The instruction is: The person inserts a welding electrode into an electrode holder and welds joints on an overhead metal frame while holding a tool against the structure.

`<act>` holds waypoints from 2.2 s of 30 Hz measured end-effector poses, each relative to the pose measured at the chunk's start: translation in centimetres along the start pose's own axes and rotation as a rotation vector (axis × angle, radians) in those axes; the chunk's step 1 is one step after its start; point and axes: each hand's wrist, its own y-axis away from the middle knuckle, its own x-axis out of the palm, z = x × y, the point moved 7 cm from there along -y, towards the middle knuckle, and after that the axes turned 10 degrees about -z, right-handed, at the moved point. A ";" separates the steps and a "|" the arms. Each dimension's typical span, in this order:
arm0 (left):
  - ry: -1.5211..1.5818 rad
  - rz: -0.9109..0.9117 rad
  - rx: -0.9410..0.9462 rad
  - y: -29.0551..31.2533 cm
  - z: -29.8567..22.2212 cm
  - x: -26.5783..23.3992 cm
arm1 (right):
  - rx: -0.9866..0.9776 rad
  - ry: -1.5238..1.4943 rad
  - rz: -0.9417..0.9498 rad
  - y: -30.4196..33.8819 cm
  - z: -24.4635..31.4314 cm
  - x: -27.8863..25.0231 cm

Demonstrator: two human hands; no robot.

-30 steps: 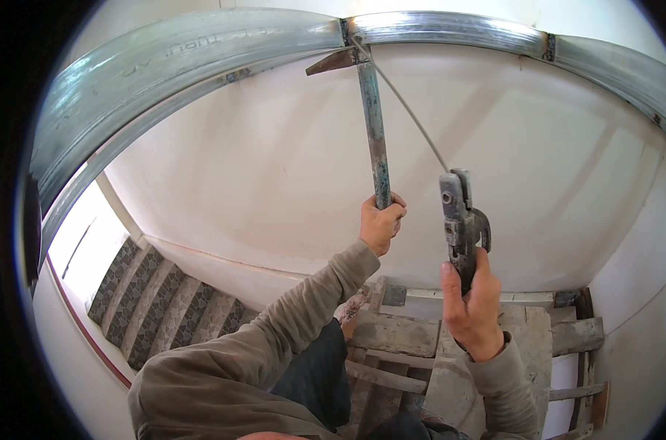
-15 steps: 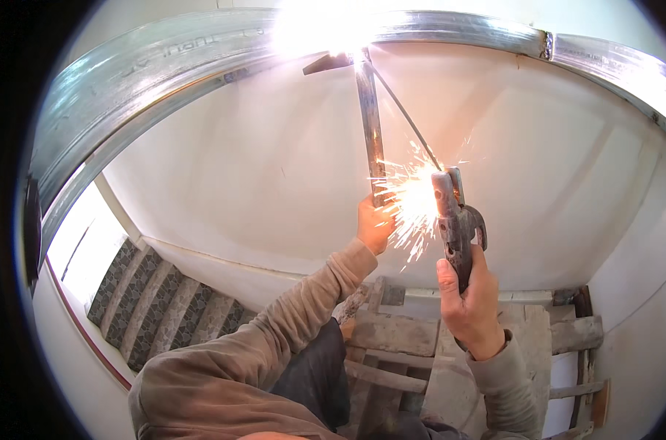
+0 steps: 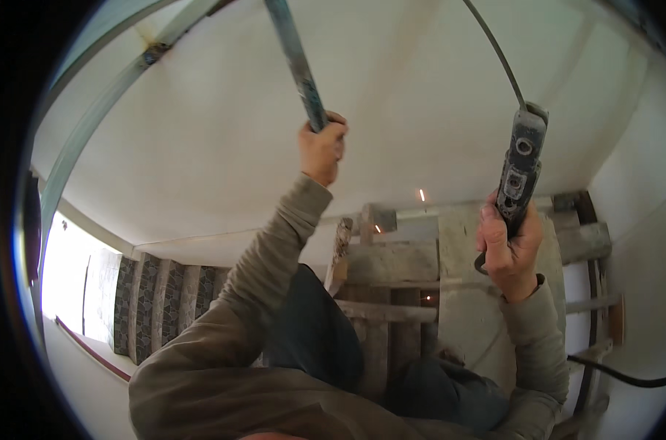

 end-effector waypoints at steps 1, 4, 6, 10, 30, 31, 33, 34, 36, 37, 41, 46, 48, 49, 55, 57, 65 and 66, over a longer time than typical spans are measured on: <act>-0.009 0.010 0.006 -0.2 0.5 0.4 | 0.040 -0.028 -0.033 0.9 -0.7 -1.5; 0.005 0.006 -0.008 0.1 1.1 -0.9 | -0.033 0.362 0.063 2.3 -3.2 -3.0; -0.008 -0.011 -0.028 1.1 2.1 -1.9 | -0.160 0.491 0.065 3.0 -5.1 -3.2; 0.022 0.037 -0.259 6.0 7.4 -1.3 | 0.036 0.650 0.018 5.8 -8.2 -7.4; -0.941 1.130 -0.288 22.5 32.5 7.9 | -0.020 1.097 -0.292 9.5 -7.0 -15.1; -1.033 1.167 -0.049 22.3 33.2 7.0 | -0.024 1.088 -0.285 9.3 -7.5 -14.7; -1.127 1.173 0.203 21.0 33.8 6.2 | 0.011 1.039 -0.267 9.1 -8.4 -13.7; -1.160 1.250 0.118 20.0 34.9 5.5 | 0.038 1.008 -0.264 8.9 -8.7 -12.8; -1.036 1.250 -0.162 19.4 33.6 7.1 | 0.019 1.020 -0.233 9.1 -8.7 -12.5; -0.638 1.123 -0.486 18.6 31.0 9.6 | 0.005 1.042 -0.210 9.2 -8.6 -12.6; 0.410 0.859 -0.867 11.7 15.9 17.9 | -0.108 1.030 -0.217 8.5 -7.0 -11.6; 0.147 0.815 -0.668 9.0 14.0 16.9 | -0.127 0.982 -0.127 7.3 -8.3 -8.8; 0.222 0.750 -0.743 8.3 14.6 15.9 | -0.128 0.993 -0.126 7.2 -8.3 -8.4; 0.294 0.685 -0.841 8.2 14.9 15.5 | -0.143 0.994 -0.132 7.2 -8.2 -8.2; 0.275 0.497 -1.014 10.5 14.4 13.0 | -0.237 0.990 -0.086 6.5 -7.5 -7.5; 0.335 0.420 -1.045 10.4 14.1 12.7 | -0.192 0.939 -0.122 6.2 -7.1 -7.6; 0.411 0.410 -1.125 13.9 13.3 12.9 | 0.061 0.810 -0.185 4.5 -5.6 -8.2; 0.445 0.391 -1.106 14.1 13.1 13.2 | 0.060 0.813 -0.181 4.3 -6.1 -8.7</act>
